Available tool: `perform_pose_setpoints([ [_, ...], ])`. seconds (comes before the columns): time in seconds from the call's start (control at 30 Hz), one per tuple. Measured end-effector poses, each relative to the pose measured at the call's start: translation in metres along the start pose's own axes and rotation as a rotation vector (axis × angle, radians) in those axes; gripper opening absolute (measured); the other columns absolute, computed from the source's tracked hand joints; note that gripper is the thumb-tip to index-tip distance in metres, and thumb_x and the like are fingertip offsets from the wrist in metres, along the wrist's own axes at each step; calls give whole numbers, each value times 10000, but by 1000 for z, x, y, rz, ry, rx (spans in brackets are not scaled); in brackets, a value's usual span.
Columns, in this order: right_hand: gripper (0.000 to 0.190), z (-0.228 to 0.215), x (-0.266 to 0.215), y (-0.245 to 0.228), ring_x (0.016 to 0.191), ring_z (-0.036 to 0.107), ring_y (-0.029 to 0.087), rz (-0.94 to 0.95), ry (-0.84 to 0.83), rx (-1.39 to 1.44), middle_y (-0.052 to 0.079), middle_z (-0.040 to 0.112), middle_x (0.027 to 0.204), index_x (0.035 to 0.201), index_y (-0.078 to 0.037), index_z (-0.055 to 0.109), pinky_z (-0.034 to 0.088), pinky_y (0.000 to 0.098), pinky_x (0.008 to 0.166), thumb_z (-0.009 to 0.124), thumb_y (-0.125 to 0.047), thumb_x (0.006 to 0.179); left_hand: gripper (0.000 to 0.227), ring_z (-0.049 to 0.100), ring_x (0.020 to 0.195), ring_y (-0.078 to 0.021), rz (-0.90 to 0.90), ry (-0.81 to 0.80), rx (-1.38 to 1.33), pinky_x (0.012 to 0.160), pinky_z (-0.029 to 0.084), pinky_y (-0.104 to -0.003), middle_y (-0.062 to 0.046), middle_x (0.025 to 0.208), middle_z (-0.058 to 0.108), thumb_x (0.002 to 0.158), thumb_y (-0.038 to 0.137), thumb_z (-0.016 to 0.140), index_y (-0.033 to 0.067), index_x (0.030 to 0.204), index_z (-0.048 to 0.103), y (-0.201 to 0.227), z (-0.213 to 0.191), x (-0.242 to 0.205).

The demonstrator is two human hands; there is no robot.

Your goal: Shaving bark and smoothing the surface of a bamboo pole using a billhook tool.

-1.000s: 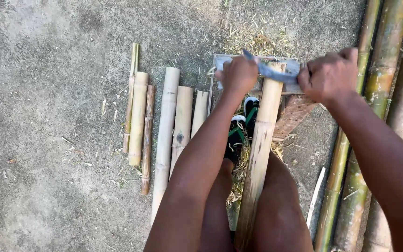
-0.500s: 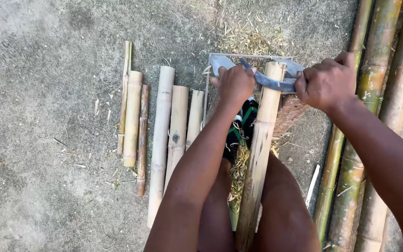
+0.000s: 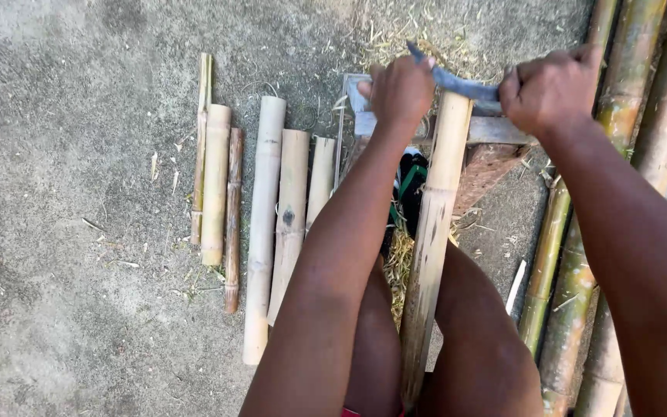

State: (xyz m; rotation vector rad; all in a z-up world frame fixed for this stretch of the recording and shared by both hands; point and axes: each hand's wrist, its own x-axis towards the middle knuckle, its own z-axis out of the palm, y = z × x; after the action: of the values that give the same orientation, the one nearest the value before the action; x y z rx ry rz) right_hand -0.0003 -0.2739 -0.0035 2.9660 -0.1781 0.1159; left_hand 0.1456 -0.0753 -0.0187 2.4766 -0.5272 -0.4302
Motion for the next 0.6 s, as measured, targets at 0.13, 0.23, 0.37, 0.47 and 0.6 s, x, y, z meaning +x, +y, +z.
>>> perform_pose_setpoints([
  [0.13, 503, -16, -17, -4, 665, 586, 139, -10, 60, 39, -1, 677, 667, 743, -176, 743, 348, 417, 1078, 505, -319, 1162, 249, 466, 1053, -279, -132, -49, -104, 893, 301, -488, 4, 823, 688, 916, 371, 640, 171, 838, 767, 8, -20, -26],
  [0.23, 538, -12, -33, -4, 677, 601, 137, -36, 28, 92, 3, 691, 695, 742, -164, 736, 345, 391, 1042, 511, -329, 1201, 327, 528, 1030, -264, -151, -252, 7, 911, 343, -475, -20, 855, 704, 972, 422, 598, 141, 876, 736, -2, -13, -43],
  [0.37, 529, -10, -38, -12, 678, 619, 131, -40, -18, 135, 2, 697, 684, 731, -162, 745, 337, 418, 1103, 516, -326, 1179, 389, 574, 1082, -306, -199, -175, -67, 961, 323, -514, -73, 936, 749, 980, 424, 567, 117, 827, 750, -6, -17, -43],
  [0.47, 507, -14, -16, -10, 688, 623, 137, -38, 62, 98, 17, 705, 700, 761, -167, 764, 336, 423, 1103, 509, -332, 1167, 369, 579, 1116, -370, -189, -69, -94, 957, 292, -600, -125, 1030, 733, 904, 455, 630, 109, 869, 753, -5, -18, -21],
  [0.6, 500, -13, -10, -17, 665, 615, 155, 25, 2, 41, 61, 692, 670, 761, -161, 770, 340, 428, 1095, 493, -355, 1130, 384, 626, 1162, -354, -274, -106, -123, 1009, 340, -607, -136, 1087, 761, 918, 462, 620, 111, 913, 777, -10, -7, -3],
])
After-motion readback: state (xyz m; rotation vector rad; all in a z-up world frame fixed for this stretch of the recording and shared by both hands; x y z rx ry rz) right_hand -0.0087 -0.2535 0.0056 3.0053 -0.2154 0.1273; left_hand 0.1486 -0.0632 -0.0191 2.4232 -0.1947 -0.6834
